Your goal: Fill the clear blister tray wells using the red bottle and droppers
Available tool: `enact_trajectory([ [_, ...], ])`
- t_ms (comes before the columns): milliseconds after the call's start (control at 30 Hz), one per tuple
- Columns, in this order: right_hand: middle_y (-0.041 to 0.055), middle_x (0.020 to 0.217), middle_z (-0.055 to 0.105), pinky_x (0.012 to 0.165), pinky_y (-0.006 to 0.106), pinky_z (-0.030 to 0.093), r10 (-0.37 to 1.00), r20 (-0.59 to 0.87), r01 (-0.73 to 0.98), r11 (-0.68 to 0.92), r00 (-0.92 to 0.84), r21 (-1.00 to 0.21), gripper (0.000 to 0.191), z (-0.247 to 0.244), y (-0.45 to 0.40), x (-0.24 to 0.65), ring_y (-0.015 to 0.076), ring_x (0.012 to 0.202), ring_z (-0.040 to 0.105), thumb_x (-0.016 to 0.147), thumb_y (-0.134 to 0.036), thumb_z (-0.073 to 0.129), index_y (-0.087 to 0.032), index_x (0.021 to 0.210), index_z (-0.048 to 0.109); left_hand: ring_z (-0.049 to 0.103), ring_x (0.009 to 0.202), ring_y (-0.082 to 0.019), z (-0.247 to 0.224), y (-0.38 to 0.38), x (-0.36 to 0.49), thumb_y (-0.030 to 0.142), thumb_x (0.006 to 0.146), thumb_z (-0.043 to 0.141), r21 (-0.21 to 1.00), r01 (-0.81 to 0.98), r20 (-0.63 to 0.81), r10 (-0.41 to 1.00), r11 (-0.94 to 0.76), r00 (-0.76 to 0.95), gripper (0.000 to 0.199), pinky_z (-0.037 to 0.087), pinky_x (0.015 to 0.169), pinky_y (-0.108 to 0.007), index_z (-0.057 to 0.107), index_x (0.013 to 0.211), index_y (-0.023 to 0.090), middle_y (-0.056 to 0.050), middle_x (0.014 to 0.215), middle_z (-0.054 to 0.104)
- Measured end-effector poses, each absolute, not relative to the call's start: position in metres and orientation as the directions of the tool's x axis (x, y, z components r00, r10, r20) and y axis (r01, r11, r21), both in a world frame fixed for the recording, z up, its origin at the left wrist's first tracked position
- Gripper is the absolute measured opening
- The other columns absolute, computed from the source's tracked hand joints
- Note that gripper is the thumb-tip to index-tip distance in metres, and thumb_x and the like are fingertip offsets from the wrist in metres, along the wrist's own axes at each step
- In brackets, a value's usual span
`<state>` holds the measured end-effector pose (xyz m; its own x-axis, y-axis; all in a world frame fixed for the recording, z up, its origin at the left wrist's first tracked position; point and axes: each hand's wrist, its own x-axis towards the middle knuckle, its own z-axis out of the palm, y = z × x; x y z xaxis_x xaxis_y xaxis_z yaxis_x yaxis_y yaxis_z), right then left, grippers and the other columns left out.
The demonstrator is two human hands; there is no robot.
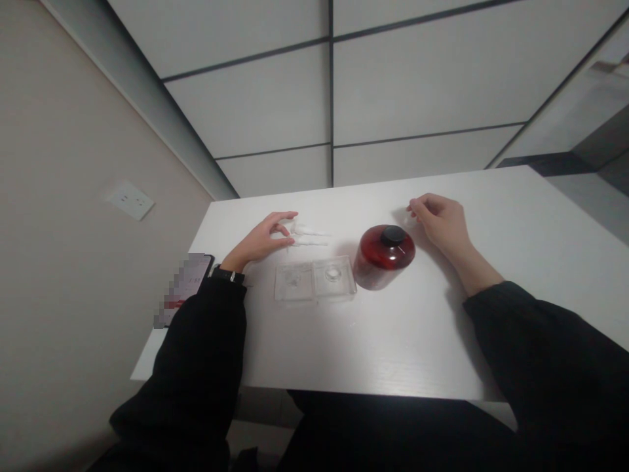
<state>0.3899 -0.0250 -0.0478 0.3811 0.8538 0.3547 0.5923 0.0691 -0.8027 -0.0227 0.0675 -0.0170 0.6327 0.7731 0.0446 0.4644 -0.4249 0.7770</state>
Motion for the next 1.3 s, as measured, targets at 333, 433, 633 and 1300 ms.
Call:
enact_trajectory([
  [333,0.0039,0.070,0.069,0.069,0.037,0.049,0.855,0.359,0.593,0.077,0.373,-0.801,0.030,-0.050,-0.024,0.392,0.0212,0.069,0.064,0.093,-0.048,0.063,-0.026,0.073,0.069,0.069,0.098,-0.015,-0.019,0.068,-0.020,0.040,0.089,0.076,0.778,0.462,0.056,0.778,-0.427,0.625,0.061,0.053,0.113,-0.045,0.061,0.146,0.022,-0.015,0.159,0.055],
  [433,0.0037,0.071,0.069,0.069,0.036,0.049,0.854,0.362,0.595,0.079,0.373,-0.800,0.029,-0.051,-0.024,0.392,0.0206,0.069,0.064,0.093,-0.047,0.063,-0.026,0.073,0.069,0.069,0.097,-0.015,-0.019,0.068,-0.020,0.040,0.088,0.077,0.774,0.466,0.059,0.782,-0.428,0.620,0.061,0.054,0.112,-0.046,0.062,0.144,0.023,-0.015,0.158,0.055],
  [633,0.0039,0.070,0.069,0.067,0.037,0.047,0.851,0.362,0.590,0.077,0.381,-0.803,0.028,-0.051,-0.024,0.391,0.0211,0.069,0.063,0.093,-0.045,0.064,-0.026,0.073,0.069,0.070,0.098,-0.016,-0.017,0.066,-0.018,0.041,0.088,0.076,0.775,0.469,0.067,0.794,-0.422,0.604,0.060,0.053,0.114,-0.046,0.063,0.143,0.022,-0.014,0.156,0.056],
  [1300,0.0025,0.068,0.067,0.064,0.034,0.043,0.847,0.373,0.575,0.100,0.379,-0.812,0.024,-0.049,-0.024,0.391,0.0189,0.066,0.060,0.089,-0.040,0.065,-0.025,0.071,0.069,0.077,0.101,-0.019,0.030,0.019,0.018,0.048,0.102,0.068,0.860,0.215,0.081,0.540,-0.462,0.838,0.033,0.057,0.100,-0.033,0.085,0.096,0.020,-0.008,0.105,0.084],
])
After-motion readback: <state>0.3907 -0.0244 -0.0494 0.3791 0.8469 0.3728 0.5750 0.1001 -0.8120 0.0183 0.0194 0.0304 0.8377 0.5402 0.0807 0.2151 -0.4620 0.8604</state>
